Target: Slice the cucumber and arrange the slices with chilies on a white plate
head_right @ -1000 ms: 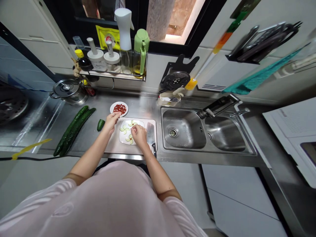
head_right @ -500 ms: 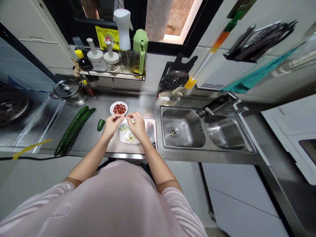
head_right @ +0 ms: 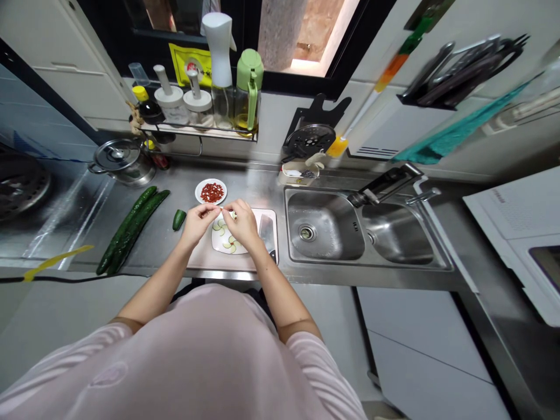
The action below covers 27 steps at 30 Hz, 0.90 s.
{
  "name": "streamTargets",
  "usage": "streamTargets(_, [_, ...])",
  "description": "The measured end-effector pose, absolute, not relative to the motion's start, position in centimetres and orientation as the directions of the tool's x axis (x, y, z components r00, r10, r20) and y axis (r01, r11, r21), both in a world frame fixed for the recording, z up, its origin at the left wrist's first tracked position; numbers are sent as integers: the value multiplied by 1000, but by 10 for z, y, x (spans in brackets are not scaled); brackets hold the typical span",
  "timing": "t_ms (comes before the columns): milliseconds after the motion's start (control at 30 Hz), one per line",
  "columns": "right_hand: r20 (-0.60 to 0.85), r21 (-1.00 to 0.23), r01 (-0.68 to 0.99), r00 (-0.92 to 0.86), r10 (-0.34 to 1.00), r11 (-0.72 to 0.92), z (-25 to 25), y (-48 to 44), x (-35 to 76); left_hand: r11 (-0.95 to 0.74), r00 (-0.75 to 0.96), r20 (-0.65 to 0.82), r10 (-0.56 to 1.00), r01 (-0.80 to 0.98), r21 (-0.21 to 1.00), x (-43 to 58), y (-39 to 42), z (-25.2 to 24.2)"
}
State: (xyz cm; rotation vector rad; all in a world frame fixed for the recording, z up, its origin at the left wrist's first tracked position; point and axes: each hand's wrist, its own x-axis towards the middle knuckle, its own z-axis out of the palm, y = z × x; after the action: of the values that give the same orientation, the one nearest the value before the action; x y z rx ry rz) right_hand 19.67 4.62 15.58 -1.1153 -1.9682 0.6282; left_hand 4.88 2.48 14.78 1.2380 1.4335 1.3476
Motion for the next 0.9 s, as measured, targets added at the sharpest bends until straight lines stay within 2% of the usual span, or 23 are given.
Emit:
streamTargets(433, [345,-771,445,-308,887,455,143,52,191,2,-278,31,960,117,993,37,26,134])
streamTargets(633, [285,-786,474,-291,913,396,123,57,189,38,-343,54,938,256,966,22,34,102])
streamTargets(900, [139,-792,543,-286,948,280,76,62,184,204,-369,-3,929,506,838,7,39,55])
